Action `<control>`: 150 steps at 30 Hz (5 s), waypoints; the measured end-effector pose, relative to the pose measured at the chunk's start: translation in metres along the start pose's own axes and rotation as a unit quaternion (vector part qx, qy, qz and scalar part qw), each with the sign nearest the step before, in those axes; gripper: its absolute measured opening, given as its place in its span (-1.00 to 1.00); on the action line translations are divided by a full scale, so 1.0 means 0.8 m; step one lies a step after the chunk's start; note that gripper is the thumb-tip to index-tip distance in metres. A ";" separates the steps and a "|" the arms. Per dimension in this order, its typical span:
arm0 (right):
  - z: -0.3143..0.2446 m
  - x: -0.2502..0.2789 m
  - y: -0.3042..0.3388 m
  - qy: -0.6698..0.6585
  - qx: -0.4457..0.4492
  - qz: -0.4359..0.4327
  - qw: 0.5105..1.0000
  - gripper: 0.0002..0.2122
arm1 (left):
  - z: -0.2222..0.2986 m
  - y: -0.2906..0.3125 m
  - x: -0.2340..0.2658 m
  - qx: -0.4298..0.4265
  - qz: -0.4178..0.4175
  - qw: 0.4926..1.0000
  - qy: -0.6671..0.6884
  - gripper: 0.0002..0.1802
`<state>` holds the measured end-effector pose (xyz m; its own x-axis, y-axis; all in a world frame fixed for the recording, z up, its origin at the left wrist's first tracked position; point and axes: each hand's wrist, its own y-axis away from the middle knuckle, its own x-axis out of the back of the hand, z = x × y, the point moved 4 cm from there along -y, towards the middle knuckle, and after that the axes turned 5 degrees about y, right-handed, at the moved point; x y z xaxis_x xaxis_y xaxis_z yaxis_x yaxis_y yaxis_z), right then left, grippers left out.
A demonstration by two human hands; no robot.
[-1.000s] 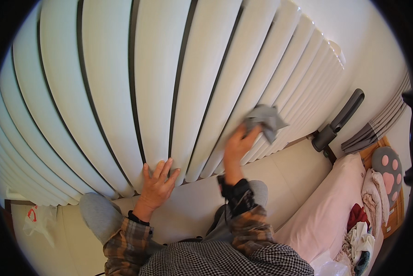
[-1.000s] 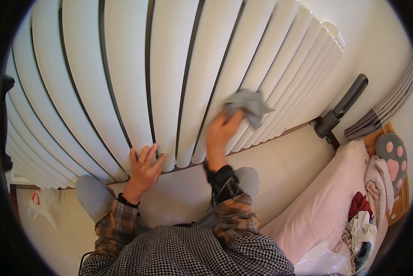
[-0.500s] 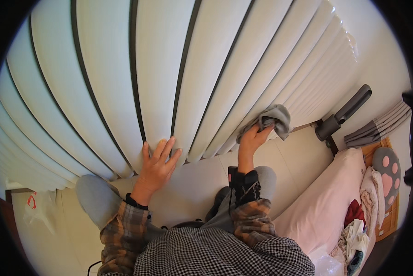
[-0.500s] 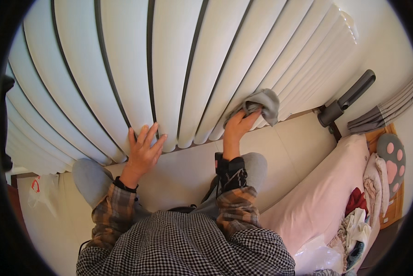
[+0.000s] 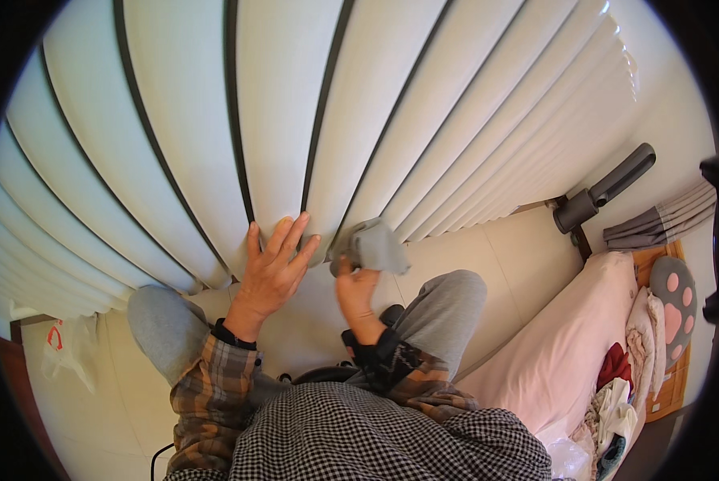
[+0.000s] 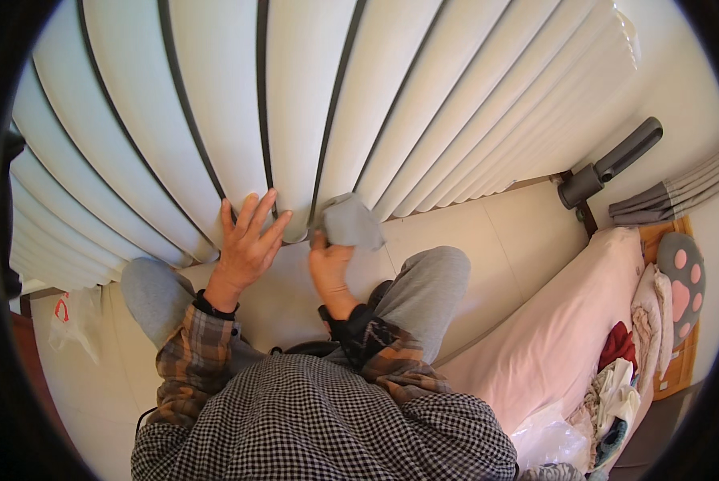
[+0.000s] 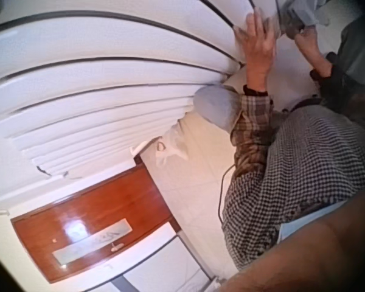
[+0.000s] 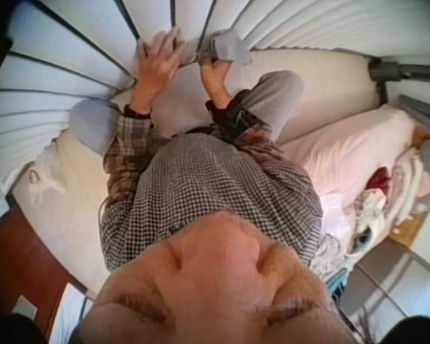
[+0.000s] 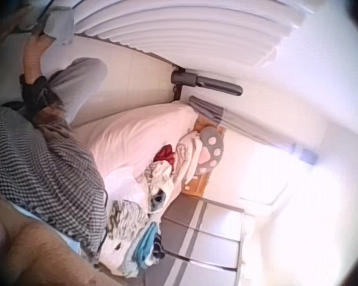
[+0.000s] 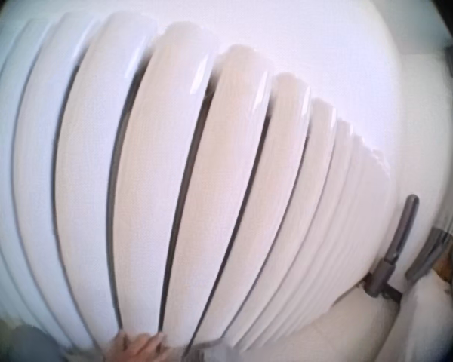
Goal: The person kneels and wipes a white radiator with a gray cloth, then stands and wipes a wooden door with a glass panel. The person uses the cloth to clean both surfaces thoroughly.
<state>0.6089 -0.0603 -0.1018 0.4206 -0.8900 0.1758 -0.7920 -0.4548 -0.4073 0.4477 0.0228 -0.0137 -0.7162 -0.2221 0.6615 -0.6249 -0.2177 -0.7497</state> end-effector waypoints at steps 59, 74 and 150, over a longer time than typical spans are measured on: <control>-0.092 -0.104 0.150 -0.344 -0.353 -0.264 0.829 -0.54 | -0.007 0.120 0.152 0.247 0.010 0.948 0.201 -0.34; -0.167 -0.042 0.155 -0.176 -0.158 -0.441 0.866 -0.63 | 0.038 0.133 0.197 0.234 -0.141 0.893 0.357 0.35; -0.205 0.091 0.068 -0.186 -0.010 -0.158 0.970 -0.83 | -0.011 -0.204 0.222 -0.259 -0.001 0.953 -0.158 -0.39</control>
<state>0.5239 -0.1549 0.0358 0.7718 -0.6341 -0.0477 -0.6040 -0.7075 -0.3670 0.4198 0.0273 0.2260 -0.6368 -0.5150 0.5738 -0.7541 0.2610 -0.6027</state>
